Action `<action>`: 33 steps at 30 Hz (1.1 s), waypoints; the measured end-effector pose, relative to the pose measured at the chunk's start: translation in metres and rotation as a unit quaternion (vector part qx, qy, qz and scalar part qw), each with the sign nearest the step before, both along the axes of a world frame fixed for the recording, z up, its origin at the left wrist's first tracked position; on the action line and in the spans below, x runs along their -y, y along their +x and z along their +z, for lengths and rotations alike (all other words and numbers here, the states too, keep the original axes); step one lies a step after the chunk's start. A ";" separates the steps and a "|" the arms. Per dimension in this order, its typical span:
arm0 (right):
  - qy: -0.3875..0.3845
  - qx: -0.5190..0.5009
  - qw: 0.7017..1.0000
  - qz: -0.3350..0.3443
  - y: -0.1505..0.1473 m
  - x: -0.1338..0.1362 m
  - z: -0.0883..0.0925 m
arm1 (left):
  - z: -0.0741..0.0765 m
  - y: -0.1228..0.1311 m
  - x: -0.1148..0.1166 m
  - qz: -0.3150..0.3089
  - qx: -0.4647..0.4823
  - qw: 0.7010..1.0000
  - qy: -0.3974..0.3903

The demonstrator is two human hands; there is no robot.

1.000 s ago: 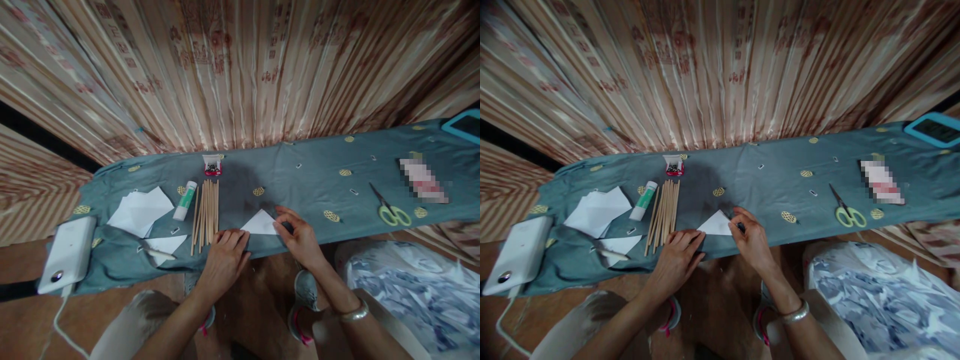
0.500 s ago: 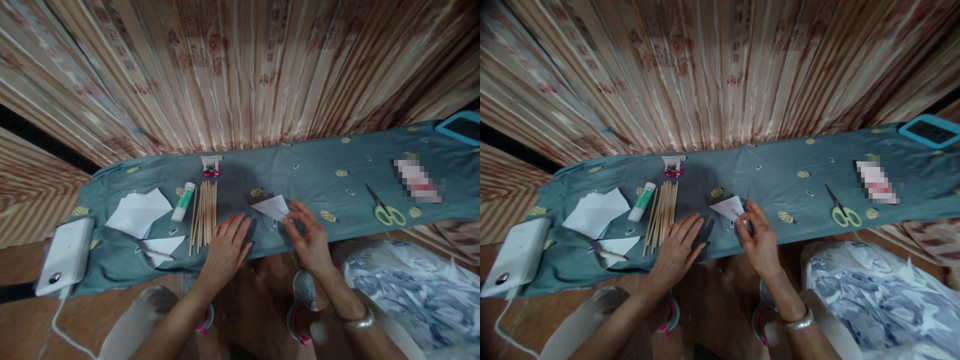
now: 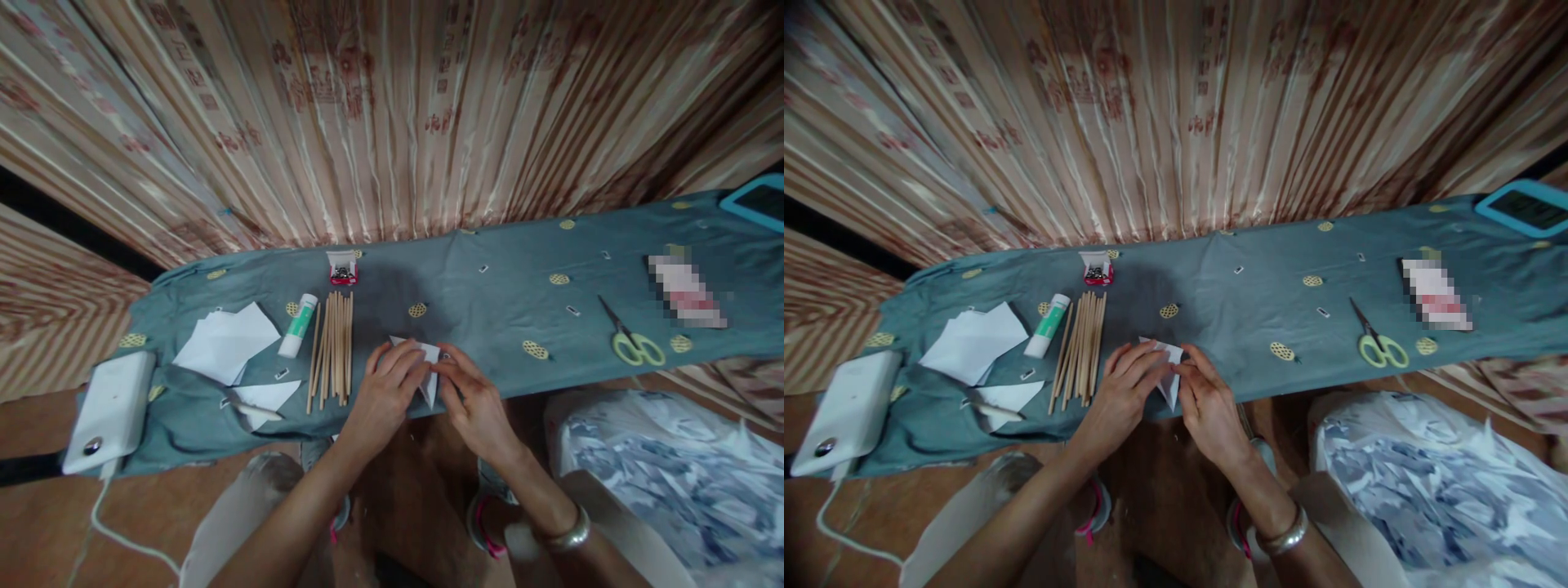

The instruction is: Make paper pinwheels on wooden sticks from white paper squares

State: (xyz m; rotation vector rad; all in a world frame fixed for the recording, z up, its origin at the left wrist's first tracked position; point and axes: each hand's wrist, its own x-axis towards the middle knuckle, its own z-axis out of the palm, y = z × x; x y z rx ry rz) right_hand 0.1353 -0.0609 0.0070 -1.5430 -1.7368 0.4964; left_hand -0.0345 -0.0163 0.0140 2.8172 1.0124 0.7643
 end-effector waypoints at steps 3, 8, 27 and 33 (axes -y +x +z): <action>0.006 0.004 1.000 -0.006 0.005 -0.001 -0.001 | 0.003 -0.006 -0.002 0.017 0.011 1.000 -0.001; 0.041 0.078 0.996 0.013 0.011 0.004 -0.002 | 0.003 -0.014 -0.004 0.028 0.002 1.000 -0.012; -0.064 -0.074 0.995 0.000 0.016 -0.020 -0.007 | -0.002 -0.021 0.005 0.081 0.078 0.966 -0.235; -0.054 -0.048 0.997 -0.018 0.010 -0.028 -0.011 | 0.000 -0.021 0.004 0.099 0.073 0.964 -0.237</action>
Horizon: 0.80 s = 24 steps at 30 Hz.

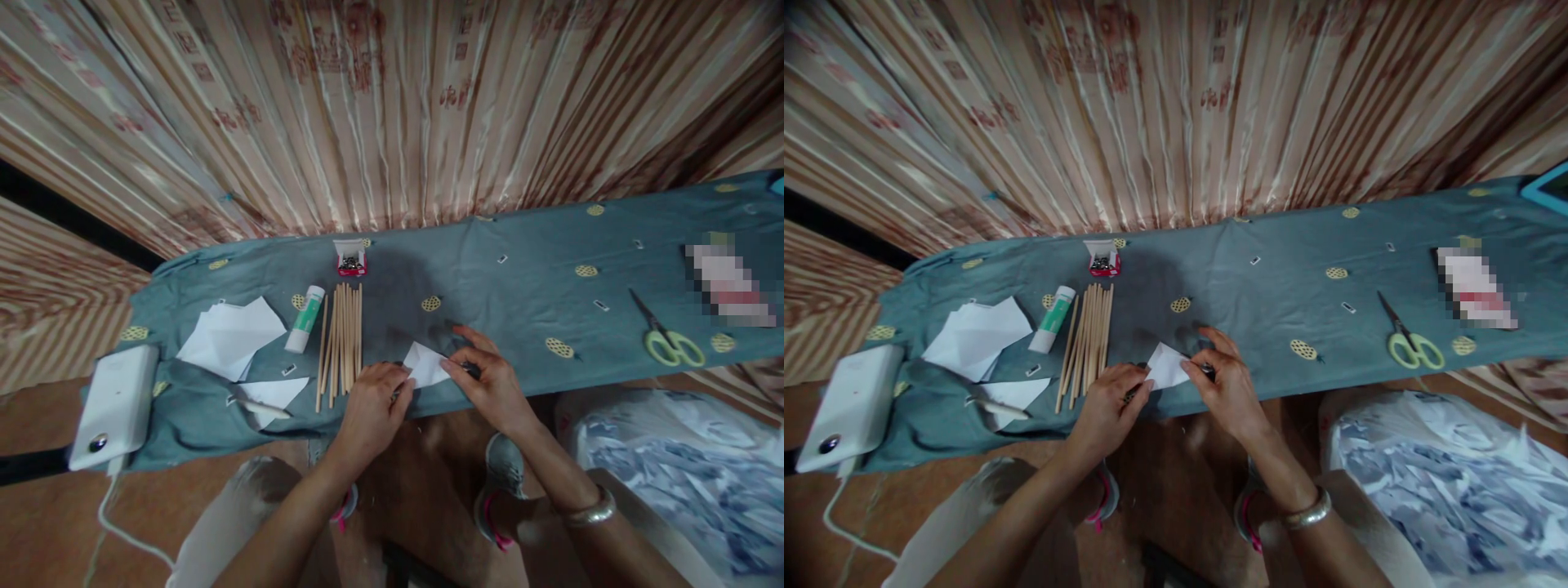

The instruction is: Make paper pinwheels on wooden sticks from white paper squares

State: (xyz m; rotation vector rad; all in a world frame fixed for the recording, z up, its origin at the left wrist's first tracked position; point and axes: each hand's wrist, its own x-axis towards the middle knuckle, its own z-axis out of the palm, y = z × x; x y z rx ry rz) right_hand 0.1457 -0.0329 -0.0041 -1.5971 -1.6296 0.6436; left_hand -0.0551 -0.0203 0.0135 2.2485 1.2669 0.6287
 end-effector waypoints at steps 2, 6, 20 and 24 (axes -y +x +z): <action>0.001 0.004 1.000 0.001 -0.001 -0.001 0.000 | 0.000 0.000 0.000 0.007 0.020 1.000 -0.007; -0.009 -0.006 0.999 0.042 0.001 0.000 0.006 | -0.001 0.001 0.001 -0.025 0.094 0.995 -0.020; 0.037 0.097 0.990 0.094 0.010 0.017 0.019 | -0.004 0.006 -0.005 -0.126 0.005 0.978 0.165; 0.023 0.139 0.983 0.122 0.012 0.022 0.019 | -0.005 0.005 -0.004 -0.149 -0.015 0.981 0.121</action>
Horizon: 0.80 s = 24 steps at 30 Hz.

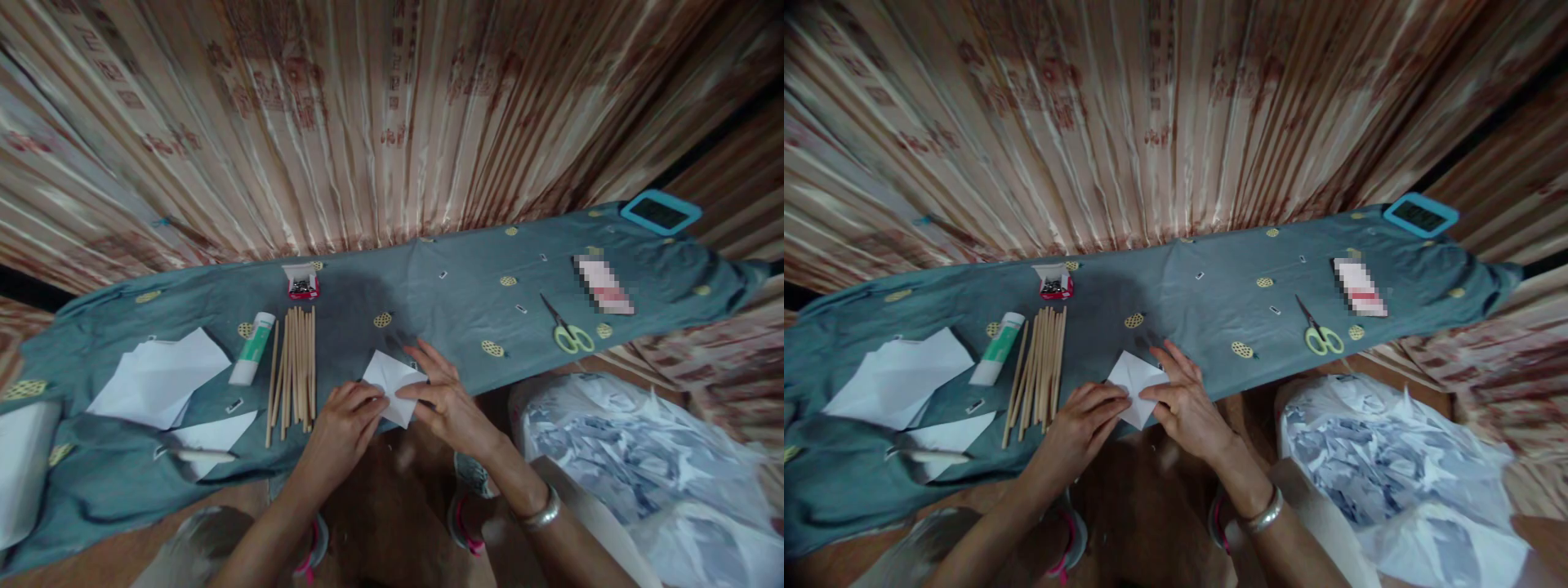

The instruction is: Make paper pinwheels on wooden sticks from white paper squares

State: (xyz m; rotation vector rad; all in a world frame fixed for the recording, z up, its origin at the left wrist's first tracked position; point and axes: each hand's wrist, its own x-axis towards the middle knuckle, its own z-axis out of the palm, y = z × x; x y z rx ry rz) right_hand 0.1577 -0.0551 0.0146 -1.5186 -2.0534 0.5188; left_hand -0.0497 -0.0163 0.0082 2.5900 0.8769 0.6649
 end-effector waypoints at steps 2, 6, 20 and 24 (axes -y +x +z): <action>-0.001 0.013 1.000 0.005 0.002 0.003 -0.001 | 0.000 -0.002 0.000 -0.007 0.002 1.000 -0.008; -0.002 0.018 1.000 0.008 0.005 0.006 -0.002 | 0.002 -0.006 -0.003 -0.021 0.018 0.999 -0.025; -0.015 -0.098 0.992 -0.079 -0.001 -0.013 -0.013 | 0.006 0.000 -0.008 0.074 0.045 0.986 -0.144; 0.004 -0.074 0.993 -0.096 -0.005 -0.017 -0.016 | 0.006 -0.001 -0.008 0.116 0.057 0.980 -0.154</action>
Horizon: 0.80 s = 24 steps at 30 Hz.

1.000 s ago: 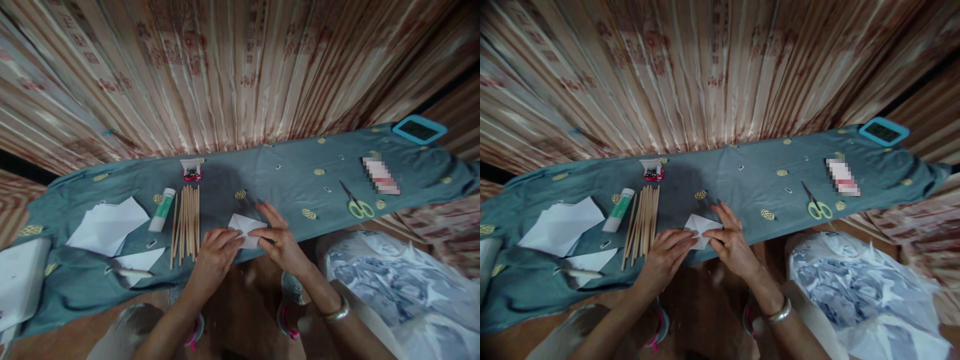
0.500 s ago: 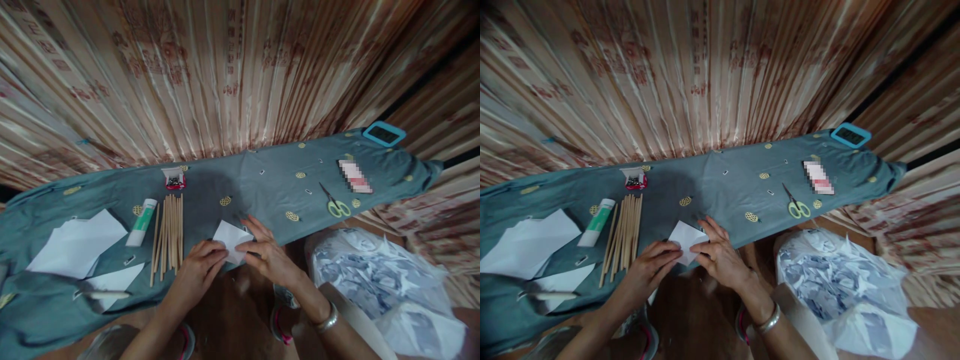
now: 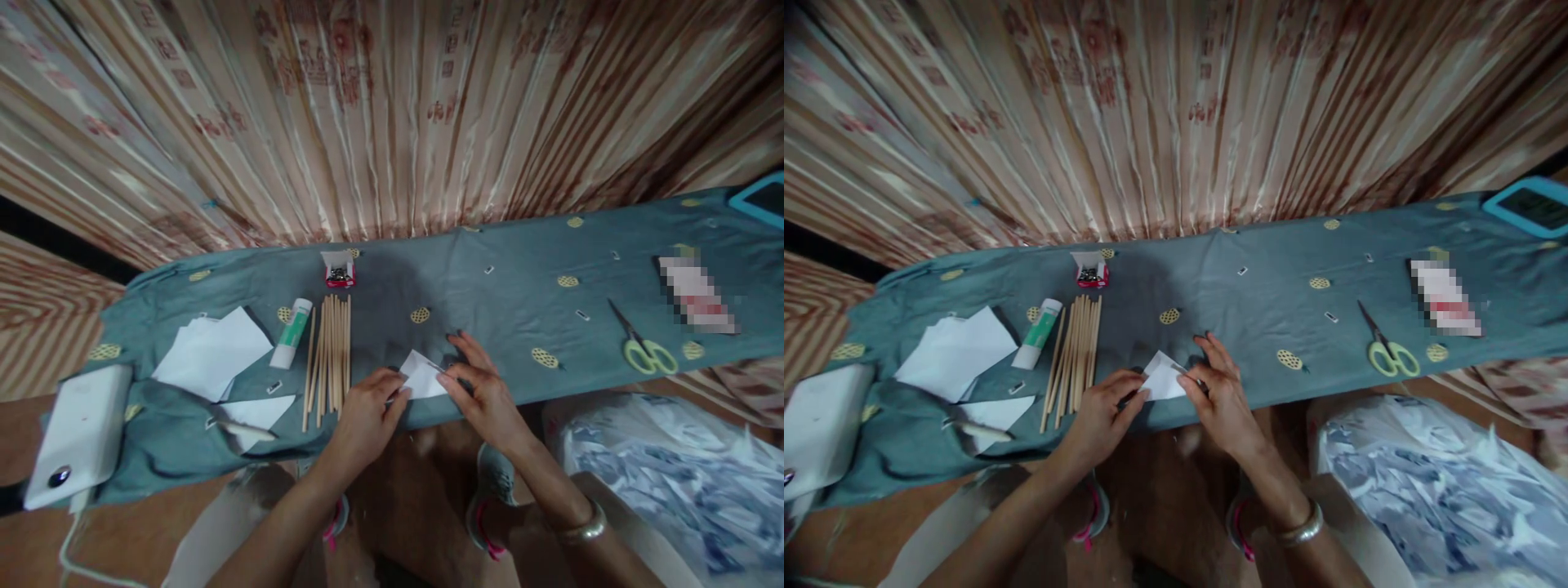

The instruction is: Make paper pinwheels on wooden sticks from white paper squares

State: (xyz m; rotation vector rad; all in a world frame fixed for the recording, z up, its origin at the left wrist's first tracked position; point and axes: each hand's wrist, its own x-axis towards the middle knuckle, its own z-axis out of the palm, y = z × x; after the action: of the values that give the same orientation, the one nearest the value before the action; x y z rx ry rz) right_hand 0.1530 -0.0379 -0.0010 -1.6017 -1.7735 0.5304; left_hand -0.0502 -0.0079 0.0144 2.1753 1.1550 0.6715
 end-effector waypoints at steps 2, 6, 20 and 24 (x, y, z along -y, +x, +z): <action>0.005 0.006 1.000 -0.002 -0.001 -0.003 0.000 | -0.001 0.000 0.000 0.019 0.003 1.000 -0.013; -0.001 0.019 1.000 -0.009 -0.003 -0.008 -0.002 | -0.005 0.000 -0.002 0.030 0.001 0.999 -0.032; 0.007 0.041 0.998 -0.037 -0.006 -0.009 -0.005 | 0.001 0.012 0.005 -0.061 -0.114 0.975 0.182; 0.011 0.042 0.998 -0.041 -0.006 -0.009 -0.007 | -0.007 0.019 0.017 -0.087 -0.131 0.970 0.184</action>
State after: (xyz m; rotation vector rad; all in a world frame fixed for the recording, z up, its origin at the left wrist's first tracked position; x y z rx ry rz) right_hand 0.1471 -0.0286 -0.0077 -1.6971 -1.7594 0.4093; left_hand -0.0309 -0.0246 0.0076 2.7102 1.0104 0.5674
